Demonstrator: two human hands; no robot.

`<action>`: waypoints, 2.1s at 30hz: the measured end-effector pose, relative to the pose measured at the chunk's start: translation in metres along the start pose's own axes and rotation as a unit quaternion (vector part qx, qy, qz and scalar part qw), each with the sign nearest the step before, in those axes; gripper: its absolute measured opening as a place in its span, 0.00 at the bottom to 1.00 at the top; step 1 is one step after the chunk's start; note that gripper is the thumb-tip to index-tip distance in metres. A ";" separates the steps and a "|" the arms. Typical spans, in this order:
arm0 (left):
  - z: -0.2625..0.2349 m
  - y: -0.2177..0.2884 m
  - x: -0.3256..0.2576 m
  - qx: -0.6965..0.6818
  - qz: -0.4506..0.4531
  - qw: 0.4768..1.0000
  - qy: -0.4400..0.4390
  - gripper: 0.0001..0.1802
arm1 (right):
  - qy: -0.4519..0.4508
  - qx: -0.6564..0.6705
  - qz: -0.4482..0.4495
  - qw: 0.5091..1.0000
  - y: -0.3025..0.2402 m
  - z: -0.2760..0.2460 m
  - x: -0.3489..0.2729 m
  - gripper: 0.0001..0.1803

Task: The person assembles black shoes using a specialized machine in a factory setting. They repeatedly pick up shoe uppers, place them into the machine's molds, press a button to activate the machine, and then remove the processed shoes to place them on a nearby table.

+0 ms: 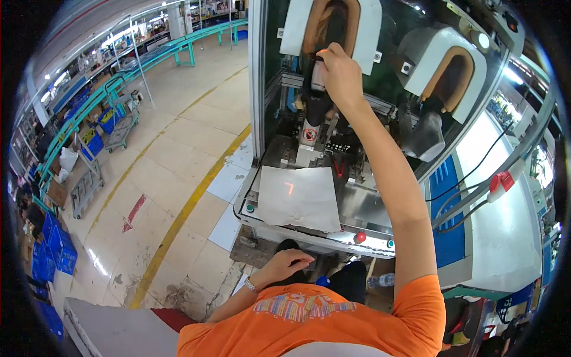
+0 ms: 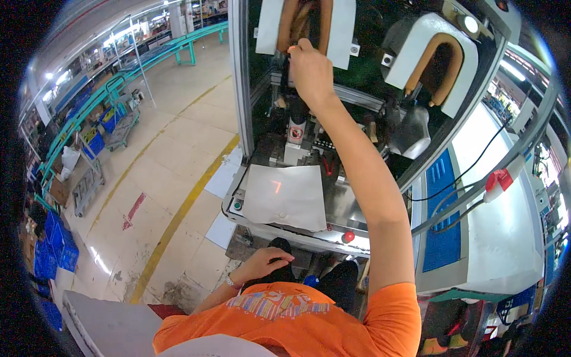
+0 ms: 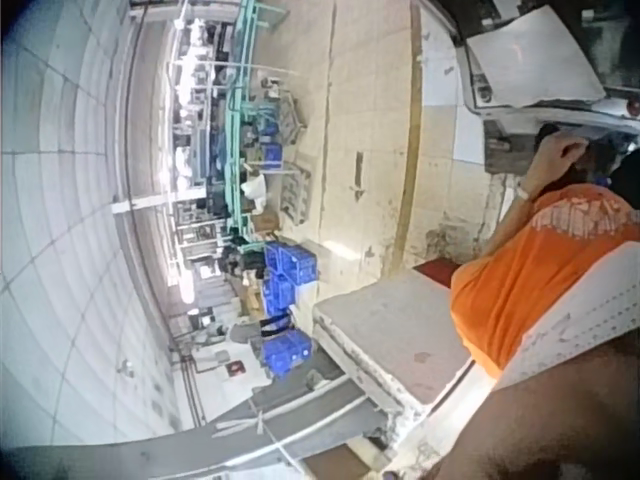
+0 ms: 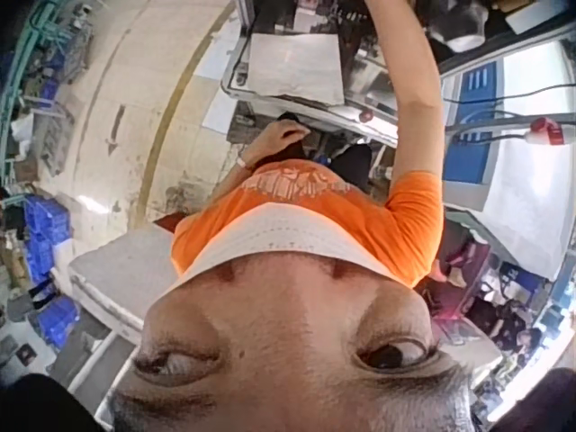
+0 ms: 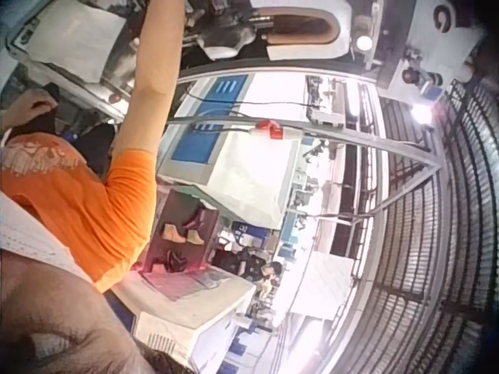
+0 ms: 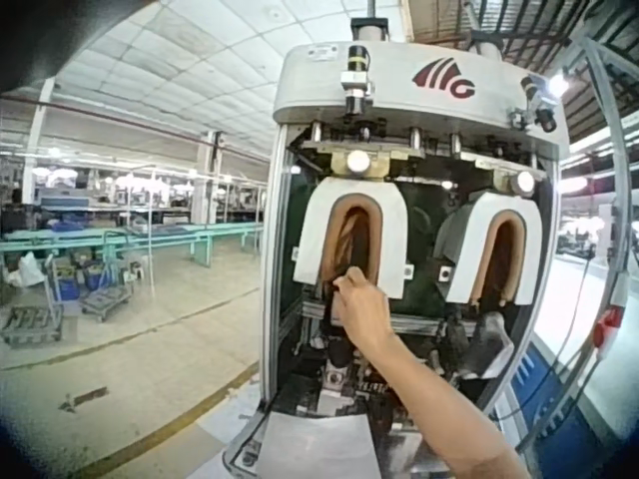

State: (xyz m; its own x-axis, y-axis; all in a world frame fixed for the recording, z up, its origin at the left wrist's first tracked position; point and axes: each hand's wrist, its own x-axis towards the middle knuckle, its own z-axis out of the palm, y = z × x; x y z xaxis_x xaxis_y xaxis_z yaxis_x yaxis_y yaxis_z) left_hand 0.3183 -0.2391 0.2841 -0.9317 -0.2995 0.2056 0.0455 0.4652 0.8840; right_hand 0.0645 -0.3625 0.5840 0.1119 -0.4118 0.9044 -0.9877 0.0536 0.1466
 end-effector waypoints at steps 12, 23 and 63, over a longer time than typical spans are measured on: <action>-0.128 0.040 0.038 -0.363 0.080 0.876 0.307 0.33 | 0.132 0.220 0.069 0.964 -0.019 -0.118 -0.025 0.08; 0.011 0.104 0.134 -0.547 -0.018 0.837 -0.026 0.26 | 0.055 0.305 0.387 0.869 0.068 -0.187 -0.235 0.10; 0.167 -0.002 0.116 -0.174 -0.417 0.837 -0.309 0.19 | 0.016 -0.405 0.852 0.331 0.009 -0.607 -0.848 0.28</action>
State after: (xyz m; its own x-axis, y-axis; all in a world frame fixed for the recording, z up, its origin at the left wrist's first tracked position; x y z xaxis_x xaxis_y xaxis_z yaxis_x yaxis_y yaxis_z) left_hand 0.1504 -0.1355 0.2360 -0.6947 0.1399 -0.7056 -0.7120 0.0059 0.7021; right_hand 0.0266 0.5397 0.0616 -0.5187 0.8536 -0.0478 0.7322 0.4148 -0.5402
